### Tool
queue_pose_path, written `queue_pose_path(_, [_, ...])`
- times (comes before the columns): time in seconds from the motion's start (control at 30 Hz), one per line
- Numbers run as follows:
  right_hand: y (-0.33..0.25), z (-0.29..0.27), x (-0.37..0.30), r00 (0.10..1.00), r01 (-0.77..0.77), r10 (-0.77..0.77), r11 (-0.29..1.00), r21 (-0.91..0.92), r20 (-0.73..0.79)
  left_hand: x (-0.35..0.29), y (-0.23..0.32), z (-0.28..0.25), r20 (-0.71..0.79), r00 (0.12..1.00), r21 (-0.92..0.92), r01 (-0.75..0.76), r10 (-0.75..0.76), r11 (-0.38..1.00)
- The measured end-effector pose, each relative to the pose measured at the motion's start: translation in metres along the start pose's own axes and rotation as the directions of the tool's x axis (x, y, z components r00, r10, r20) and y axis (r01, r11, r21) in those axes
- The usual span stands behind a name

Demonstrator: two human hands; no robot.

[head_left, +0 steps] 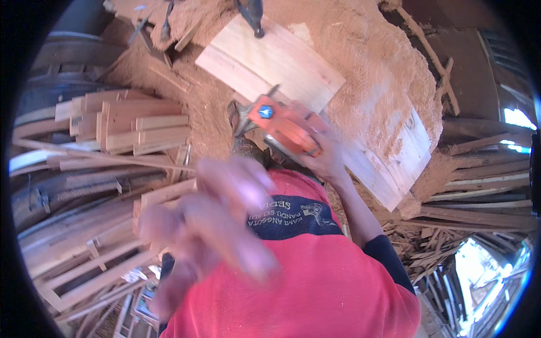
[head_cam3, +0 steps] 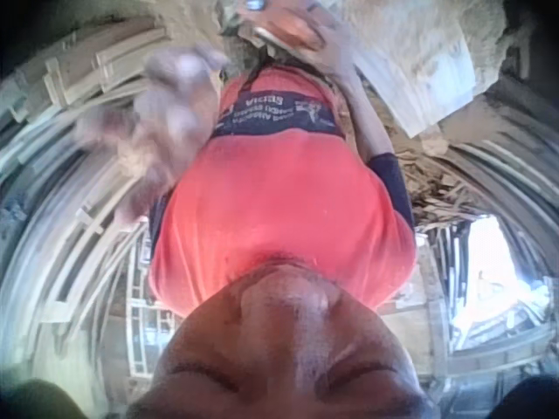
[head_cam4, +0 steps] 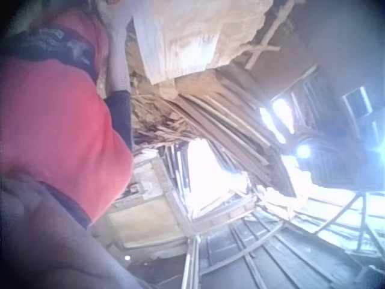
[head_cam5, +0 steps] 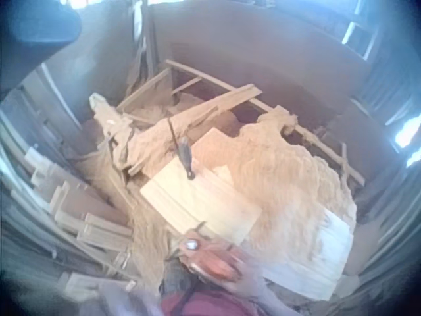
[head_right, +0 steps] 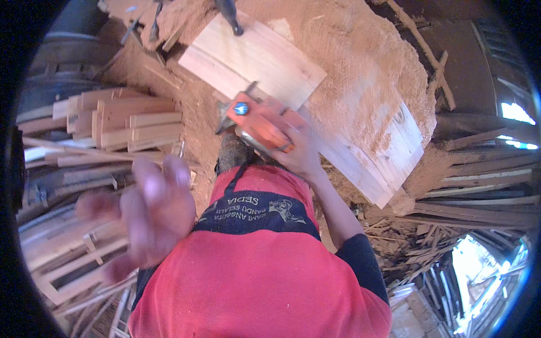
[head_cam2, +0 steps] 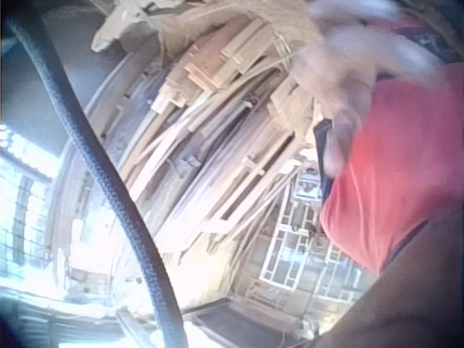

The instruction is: The person sands the surface and edges of wood boards using an electric sander, then marks the wood with a pencil and square ruler, and clamps the boards to a workbench.

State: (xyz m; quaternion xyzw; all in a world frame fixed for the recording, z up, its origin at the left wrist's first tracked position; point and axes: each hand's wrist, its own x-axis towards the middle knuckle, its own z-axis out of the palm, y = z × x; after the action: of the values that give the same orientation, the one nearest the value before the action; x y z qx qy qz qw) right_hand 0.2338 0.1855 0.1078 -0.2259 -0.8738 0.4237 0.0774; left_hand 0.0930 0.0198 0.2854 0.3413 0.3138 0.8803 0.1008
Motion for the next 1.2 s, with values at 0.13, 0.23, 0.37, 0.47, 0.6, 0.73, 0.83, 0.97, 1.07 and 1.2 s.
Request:
queue_pose_path(0.13, [0.027, -0.033, -0.062, 0.991, -0.120, 0.120, 0.993, 0.003, 0.051, -0.014, 0.030, 0.044, 0.032, 0.995, 0.048, -0.093, 0.092, 0.995])
queue_pose_path(0.23, [0.028, -0.036, -0.072, 0.984, -0.166, 0.168, 0.985, -0.040, 0.058, -0.020, 0.041, 0.055, 0.035, 0.992, 0.120, -0.127, 0.123, 0.985])
queue_pose_path(0.37, [0.034, -0.033, -0.073, 0.968, -0.247, 0.247, 0.969, -0.023, 0.040, -0.028, 0.049, 0.058, 0.028, 0.990, 0.158, -0.144, 0.141, 0.977])
queue_pose_path(0.47, [0.018, -0.037, -0.068, 0.959, -0.265, 0.271, 0.961, -0.079, 0.079, -0.033, 0.062, 0.065, 0.008, 0.984, 0.225, -0.176, 0.178, 0.958])
queue_pose_path(0.6, [0.009, -0.039, -0.065, 0.953, -0.289, 0.298, 0.949, -0.126, 0.059, -0.036, 0.067, 0.064, -0.004, 0.978, 0.242, -0.202, 0.209, 0.949])
queue_pose_path(0.73, [0.021, -0.034, -0.068, 0.963, -0.266, 0.267, 0.963, -0.045, 0.034, -0.038, 0.072, 0.069, -0.007, 0.972, 0.275, -0.226, 0.237, 0.935])
queue_pose_path(0.83, [0.019, -0.035, -0.063, 0.953, -0.291, 0.295, 0.954, -0.070, 0.068, -0.039, 0.074, 0.071, -0.011, 0.966, 0.314, -0.242, 0.259, 0.918])
queue_pose_path(0.97, [0.020, -0.039, -0.064, 0.964, -0.261, 0.261, 0.965, -0.009, 0.060, -0.040, 0.078, 0.074, -0.020, 0.959, 0.361, -0.256, 0.282, 0.897])
queue_pose_path(1.07, [0.007, -0.041, -0.062, 0.922, -0.356, 0.367, 0.929, -0.105, 0.120, -0.043, 0.078, 0.069, -0.028, 0.957, 0.389, -0.255, 0.288, 0.885])
queue_pose_path(1.2, [0.008, -0.039, -0.064, 0.957, -0.282, 0.284, 0.959, -0.039, 0.065, -0.048, 0.085, 0.076, -0.012, 0.957, 0.403, -0.261, 0.290, 0.877])
